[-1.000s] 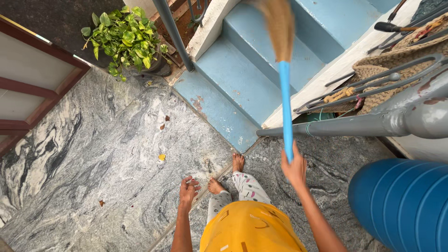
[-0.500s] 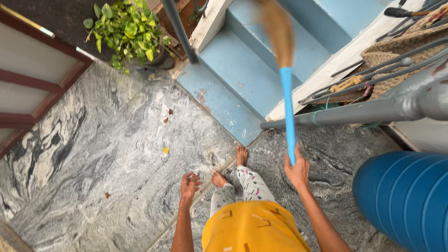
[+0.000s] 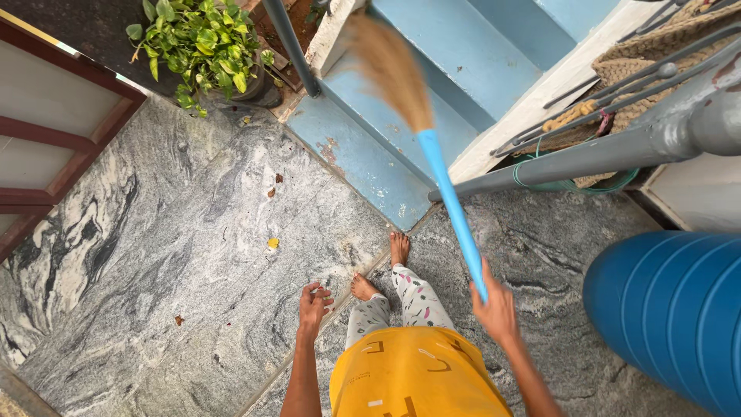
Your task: The person sweeps a stone-tiled floor and a set of stairs using a broom, then opens a gate and sweeps the area around it.
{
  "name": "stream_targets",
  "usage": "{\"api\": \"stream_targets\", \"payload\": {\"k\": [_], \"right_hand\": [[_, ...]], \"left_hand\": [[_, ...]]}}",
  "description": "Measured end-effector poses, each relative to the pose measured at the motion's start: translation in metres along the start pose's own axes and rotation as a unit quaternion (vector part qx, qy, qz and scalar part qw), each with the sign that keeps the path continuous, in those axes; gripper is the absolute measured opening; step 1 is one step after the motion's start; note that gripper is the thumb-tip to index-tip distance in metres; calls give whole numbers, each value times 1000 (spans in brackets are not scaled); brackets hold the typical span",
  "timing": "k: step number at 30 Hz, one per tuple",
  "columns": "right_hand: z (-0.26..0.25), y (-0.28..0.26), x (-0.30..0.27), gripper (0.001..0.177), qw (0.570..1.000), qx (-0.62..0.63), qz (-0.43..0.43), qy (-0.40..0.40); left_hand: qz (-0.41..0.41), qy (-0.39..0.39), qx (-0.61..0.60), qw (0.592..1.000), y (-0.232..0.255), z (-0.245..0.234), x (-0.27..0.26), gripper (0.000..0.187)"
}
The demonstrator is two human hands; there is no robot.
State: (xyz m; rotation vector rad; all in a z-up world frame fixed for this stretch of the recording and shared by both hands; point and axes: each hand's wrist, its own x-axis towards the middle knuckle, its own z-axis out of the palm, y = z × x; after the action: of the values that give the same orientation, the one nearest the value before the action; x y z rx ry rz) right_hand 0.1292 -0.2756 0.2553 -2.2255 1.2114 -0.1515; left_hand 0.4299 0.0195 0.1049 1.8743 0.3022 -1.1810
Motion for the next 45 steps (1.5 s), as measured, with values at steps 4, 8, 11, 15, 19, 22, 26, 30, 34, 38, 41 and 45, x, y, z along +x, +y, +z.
{"api": "stream_targets", "payload": {"k": [4, 8, 11, 15, 19, 22, 26, 30, 34, 38, 41, 45], "right_hand": [[66, -47, -17, 64, 975, 108, 185, 53], [105, -81, 39, 51, 866, 373, 333, -18], [96, -86, 47, 40, 840, 425, 326, -83], [42, -72, -6, 41, 928, 270, 250, -52], [55, -96, -1, 51, 865, 386, 320, 27], [77, -103, 40, 36, 762, 536, 363, -1], [55, -85, 55, 36, 774, 509, 355, -123], [22, -81, 34, 41, 878, 399, 247, -95], [34, -75, 78, 38, 932, 317, 177, -16], [39, -49, 183, 25, 923, 358, 145, -1], [25, -27, 198, 27, 960, 205, 185, -38], [-9, 24, 134, 63, 999, -8, -22, -35]], "left_hand": [[8, 4, -9, 1000, -5, -2, -1, 40], [44, -1, 24, 999, -8, 1, 0, 42], [40, -12, 17, 999, -6, 4, 3, 41], [23, -16, 19, 999, -15, 3, 0, 41], [30, -4, 2, 1000, -19, -4, -1, 40], [40, 7, -8, 999, -19, -5, 4, 39], [42, 5, 0, 999, -23, 5, 5, 40], [15, 12, -18, 1000, -27, 13, 6, 43], [12, 20, -16, 1000, -39, 10, -2, 44], [31, 27, -28, 999, -46, 3, -4, 45], [18, 30, -31, 999, -52, -6, -8, 45], [-13, 28, -57, 998, -51, -7, -12, 44]]}}
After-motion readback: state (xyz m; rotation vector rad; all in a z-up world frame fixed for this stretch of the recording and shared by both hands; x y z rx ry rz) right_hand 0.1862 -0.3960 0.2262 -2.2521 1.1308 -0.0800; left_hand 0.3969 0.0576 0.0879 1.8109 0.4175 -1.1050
